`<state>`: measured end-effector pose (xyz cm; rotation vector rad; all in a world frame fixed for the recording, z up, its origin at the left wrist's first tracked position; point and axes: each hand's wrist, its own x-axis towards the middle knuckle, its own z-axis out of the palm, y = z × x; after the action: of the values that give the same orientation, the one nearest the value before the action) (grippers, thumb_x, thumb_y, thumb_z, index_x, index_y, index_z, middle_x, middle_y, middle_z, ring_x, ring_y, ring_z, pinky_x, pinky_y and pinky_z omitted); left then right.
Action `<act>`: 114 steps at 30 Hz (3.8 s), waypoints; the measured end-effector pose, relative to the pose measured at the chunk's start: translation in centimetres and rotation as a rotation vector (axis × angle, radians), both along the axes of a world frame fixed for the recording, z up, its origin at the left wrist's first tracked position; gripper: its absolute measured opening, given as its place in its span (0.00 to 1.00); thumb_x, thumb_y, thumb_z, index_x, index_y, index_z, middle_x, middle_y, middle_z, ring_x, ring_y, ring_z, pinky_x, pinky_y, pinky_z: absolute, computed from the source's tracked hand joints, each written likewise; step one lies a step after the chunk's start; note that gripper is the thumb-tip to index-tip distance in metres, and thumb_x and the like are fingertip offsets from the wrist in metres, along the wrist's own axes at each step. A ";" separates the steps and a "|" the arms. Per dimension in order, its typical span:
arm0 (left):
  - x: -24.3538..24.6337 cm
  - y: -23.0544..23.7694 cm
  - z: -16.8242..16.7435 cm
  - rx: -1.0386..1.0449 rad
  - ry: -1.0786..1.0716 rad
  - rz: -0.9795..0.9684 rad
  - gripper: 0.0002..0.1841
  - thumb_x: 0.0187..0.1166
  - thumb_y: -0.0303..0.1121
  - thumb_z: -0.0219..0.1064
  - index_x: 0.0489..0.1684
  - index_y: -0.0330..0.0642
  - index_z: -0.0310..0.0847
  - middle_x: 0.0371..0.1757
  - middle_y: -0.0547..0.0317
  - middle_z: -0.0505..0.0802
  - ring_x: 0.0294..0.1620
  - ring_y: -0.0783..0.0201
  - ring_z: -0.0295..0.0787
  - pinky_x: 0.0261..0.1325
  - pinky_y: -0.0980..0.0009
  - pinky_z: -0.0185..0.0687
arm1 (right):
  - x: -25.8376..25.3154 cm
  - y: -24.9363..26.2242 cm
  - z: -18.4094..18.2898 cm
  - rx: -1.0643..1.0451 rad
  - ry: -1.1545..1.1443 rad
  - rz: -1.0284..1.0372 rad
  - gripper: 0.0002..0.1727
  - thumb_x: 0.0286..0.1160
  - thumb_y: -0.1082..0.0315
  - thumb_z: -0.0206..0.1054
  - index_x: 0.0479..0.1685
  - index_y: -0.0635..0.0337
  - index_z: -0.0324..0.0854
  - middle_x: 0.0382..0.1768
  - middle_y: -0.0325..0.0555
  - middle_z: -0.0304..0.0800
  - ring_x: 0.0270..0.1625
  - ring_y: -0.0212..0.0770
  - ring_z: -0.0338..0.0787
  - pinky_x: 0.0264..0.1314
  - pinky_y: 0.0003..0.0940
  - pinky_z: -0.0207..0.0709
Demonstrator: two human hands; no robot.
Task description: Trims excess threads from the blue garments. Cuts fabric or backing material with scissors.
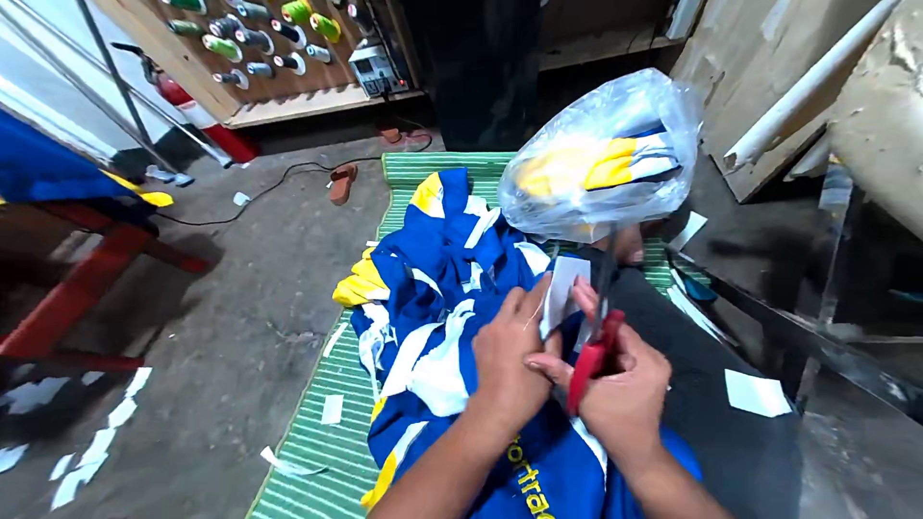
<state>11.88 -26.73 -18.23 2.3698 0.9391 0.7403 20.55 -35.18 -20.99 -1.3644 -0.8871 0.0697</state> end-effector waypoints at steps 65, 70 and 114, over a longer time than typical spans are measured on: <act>4.2 5.9 -0.2 -0.592 -0.071 -0.994 0.08 0.82 0.33 0.67 0.34 0.40 0.87 0.27 0.74 0.88 0.29 0.88 0.81 0.34 0.86 0.77 | 8.7 -12.0 -4.3 -0.362 0.280 0.614 0.26 0.71 0.31 0.67 0.31 0.44 0.82 0.21 0.17 0.77 0.23 0.10 0.75 0.25 0.08 0.69; 4.4 6.1 -0.1 -0.604 -0.043 -1.011 0.09 0.82 0.33 0.66 0.36 0.39 0.88 0.26 0.74 0.89 0.28 0.88 0.81 0.33 0.86 0.77 | 8.1 -12.2 -4.5 -0.347 0.344 0.569 0.21 0.72 0.37 0.71 0.27 0.42 0.82 0.17 0.16 0.78 0.18 0.11 0.76 0.20 0.09 0.72; -3.0 6.2 -2.5 0.241 -0.050 -0.397 0.15 0.67 0.35 0.70 0.51 0.45 0.91 0.42 0.58 0.91 0.40 0.62 0.89 0.38 0.58 0.85 | 10.0 -2.6 0.1 -0.326 -0.037 0.154 0.11 0.67 0.57 0.75 0.33 0.55 0.87 0.23 0.23 0.84 0.24 0.12 0.78 0.27 0.09 0.72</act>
<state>8.89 -20.49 -20.76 2.6171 0.3518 0.7810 30.59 -37.75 -20.84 -1.6003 -1.0434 0.3209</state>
